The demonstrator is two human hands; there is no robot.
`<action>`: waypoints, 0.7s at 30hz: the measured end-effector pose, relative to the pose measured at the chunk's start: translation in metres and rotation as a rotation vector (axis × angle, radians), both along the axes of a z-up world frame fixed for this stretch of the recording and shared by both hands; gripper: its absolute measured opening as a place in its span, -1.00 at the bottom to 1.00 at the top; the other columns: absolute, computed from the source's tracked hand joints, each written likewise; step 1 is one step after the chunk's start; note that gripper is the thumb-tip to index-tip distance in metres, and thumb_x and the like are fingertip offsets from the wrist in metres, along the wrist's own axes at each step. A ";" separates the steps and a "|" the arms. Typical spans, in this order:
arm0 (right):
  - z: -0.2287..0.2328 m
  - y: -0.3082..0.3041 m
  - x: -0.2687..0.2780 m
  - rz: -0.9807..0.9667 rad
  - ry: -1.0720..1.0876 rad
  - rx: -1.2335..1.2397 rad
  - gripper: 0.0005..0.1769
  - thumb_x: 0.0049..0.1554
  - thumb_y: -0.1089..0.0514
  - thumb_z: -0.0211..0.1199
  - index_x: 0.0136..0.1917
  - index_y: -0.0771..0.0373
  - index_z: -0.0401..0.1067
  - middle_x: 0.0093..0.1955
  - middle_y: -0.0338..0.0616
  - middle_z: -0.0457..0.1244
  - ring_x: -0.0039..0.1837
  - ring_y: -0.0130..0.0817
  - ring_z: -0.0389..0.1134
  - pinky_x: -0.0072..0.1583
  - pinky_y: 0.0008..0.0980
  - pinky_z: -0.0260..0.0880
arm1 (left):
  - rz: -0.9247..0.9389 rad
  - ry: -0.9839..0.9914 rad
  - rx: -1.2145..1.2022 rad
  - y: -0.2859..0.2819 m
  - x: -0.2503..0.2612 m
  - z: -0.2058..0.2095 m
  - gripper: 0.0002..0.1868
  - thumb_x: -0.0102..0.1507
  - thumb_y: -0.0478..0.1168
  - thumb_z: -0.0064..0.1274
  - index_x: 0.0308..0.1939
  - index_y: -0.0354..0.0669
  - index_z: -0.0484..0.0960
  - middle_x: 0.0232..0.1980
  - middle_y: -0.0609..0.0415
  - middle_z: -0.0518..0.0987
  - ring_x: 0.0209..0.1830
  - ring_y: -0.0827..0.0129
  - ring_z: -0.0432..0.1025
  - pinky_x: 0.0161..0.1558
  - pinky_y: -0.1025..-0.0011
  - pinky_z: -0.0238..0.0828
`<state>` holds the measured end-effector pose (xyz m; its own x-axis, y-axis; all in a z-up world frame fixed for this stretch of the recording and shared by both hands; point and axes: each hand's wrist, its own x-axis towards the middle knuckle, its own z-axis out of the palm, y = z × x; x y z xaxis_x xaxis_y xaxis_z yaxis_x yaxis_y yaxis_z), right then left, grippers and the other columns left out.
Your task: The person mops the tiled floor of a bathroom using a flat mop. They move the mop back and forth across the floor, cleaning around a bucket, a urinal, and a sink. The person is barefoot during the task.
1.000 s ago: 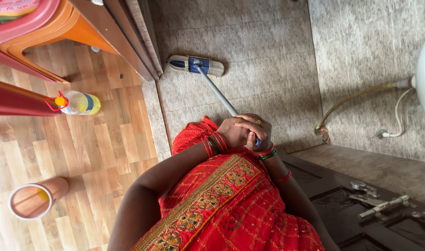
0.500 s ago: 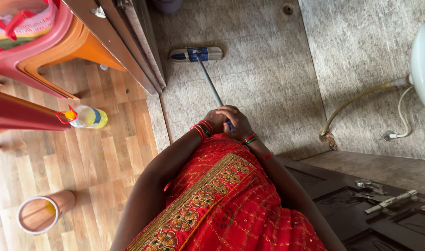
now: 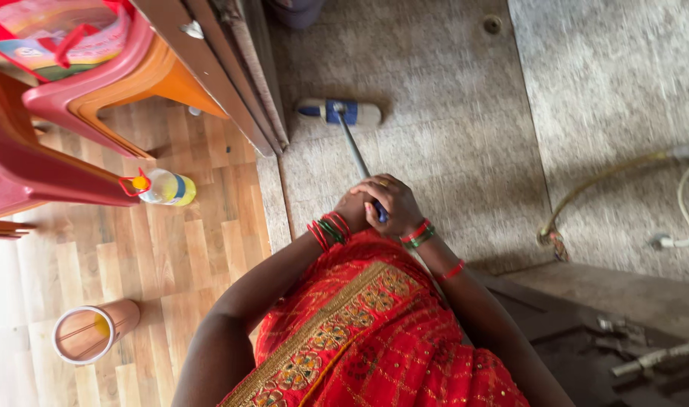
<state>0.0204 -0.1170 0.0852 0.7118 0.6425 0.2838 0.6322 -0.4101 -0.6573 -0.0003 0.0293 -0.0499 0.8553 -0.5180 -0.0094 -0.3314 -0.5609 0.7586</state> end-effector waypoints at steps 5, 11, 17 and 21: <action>0.028 0.004 0.007 0.043 -0.129 0.081 -0.64 0.11 0.11 0.06 0.11 0.22 0.50 0.11 -0.06 0.38 0.14 -0.09 0.44 0.26 -0.05 0.45 | 0.006 0.068 -0.037 0.015 -0.003 0.038 -0.72 0.13 -0.24 0.10 -0.07 -0.12 0.63 -0.07 -0.08 0.64 -0.04 0.11 0.56 0.02 0.20 0.54; -0.030 0.021 -0.008 0.062 0.009 0.205 -0.65 0.06 0.12 0.02 0.05 0.21 0.52 0.19 0.05 0.38 0.01 -0.29 0.46 0.03 -0.28 0.57 | -0.267 0.108 0.230 0.021 -0.018 -0.043 -0.89 0.35 -0.26 -0.05 -0.13 -0.08 0.60 -0.23 0.03 0.65 -0.08 0.36 0.56 0.13 0.27 0.49; -0.119 0.032 0.022 0.098 -0.035 0.069 -0.61 0.07 0.02 0.10 0.13 0.18 0.46 0.11 0.03 0.37 -0.02 -0.20 0.44 0.06 -0.16 0.55 | -0.266 -0.008 0.169 0.059 0.001 -0.143 -0.78 0.11 -0.23 0.12 -0.16 -0.10 0.65 -0.21 -0.01 0.67 -0.11 0.28 0.53 0.03 0.24 0.48; -0.187 0.044 0.053 0.109 -0.057 0.030 -0.41 0.01 -0.02 0.16 0.30 0.15 0.39 0.06 0.11 0.34 0.06 0.01 0.41 0.08 -0.04 0.51 | -0.125 0.518 0.301 0.063 0.043 -0.163 -0.79 0.16 -0.26 0.11 -0.15 -0.09 0.75 -0.25 0.12 0.67 -0.24 0.40 0.51 -0.04 0.31 0.58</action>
<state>0.0731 -0.0731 -0.1014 0.6204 0.7057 0.3423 0.7087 -0.3175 -0.6300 0.0422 0.0925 -0.2132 0.6332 -0.5244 -0.5693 -0.0391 -0.7563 0.6531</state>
